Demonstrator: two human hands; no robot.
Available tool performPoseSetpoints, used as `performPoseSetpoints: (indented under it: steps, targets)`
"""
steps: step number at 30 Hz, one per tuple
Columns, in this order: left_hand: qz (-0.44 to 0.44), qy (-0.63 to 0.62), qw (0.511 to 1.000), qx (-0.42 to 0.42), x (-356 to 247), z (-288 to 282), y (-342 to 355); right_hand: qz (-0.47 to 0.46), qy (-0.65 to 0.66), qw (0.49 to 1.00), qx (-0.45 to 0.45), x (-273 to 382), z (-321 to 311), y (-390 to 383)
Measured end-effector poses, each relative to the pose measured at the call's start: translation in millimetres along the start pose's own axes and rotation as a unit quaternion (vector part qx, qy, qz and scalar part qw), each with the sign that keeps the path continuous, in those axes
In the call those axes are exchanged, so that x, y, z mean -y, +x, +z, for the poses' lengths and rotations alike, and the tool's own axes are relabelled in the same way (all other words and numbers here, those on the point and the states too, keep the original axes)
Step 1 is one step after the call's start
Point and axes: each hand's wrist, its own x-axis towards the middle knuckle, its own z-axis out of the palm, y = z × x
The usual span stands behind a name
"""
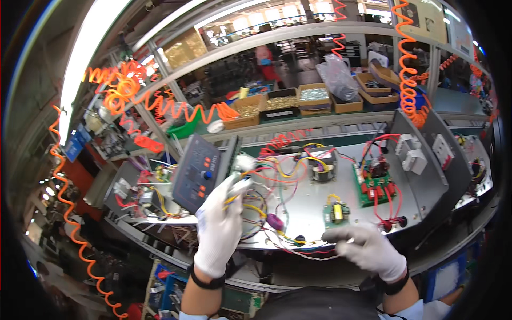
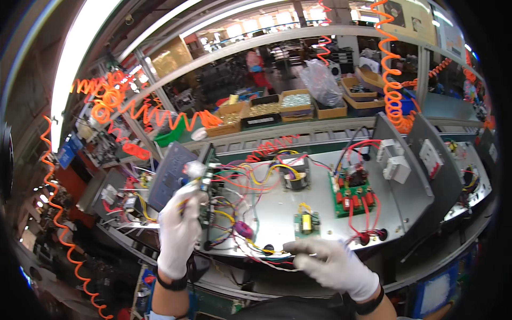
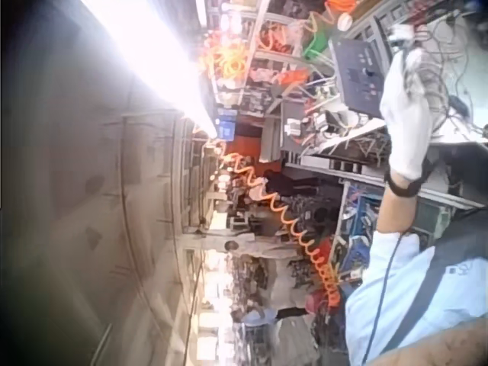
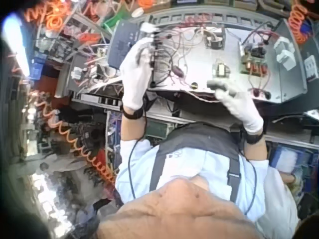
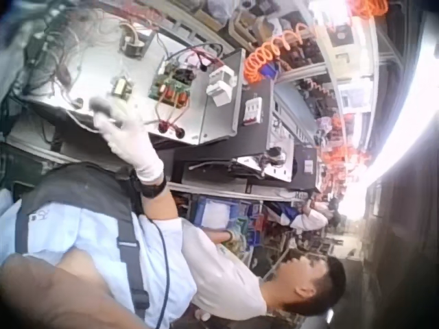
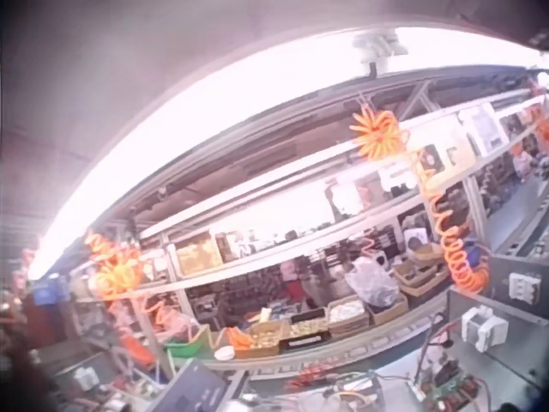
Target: Assembling and wiring internal components of industrial inverters on a factory assembly line.
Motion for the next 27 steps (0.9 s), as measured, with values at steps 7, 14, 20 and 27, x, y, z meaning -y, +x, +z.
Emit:
performPoseSetpoints:
  steps: [7,14,20,27]
  targets:
    - [-0.306,-0.241,0.911,-0.137,39.5,-50.6,-64.4,-0.076,0.161,0.958,0.224,-32.5,120.4,90.6]
    - [-0.369,-0.313,0.873,-0.064,81.3,-26.8,-108.2,-0.009,0.115,0.982,0.151,-14.6,151.2,144.0]
    - [-0.364,-0.353,0.861,-0.032,82.7,-24.6,-107.7,-0.056,0.105,0.977,0.176,-30.3,164.9,157.0]
    - [-0.332,-0.337,0.880,-0.034,76.5,-23.1,-110.3,-0.091,0.192,0.961,0.176,-28.8,164.6,157.3]
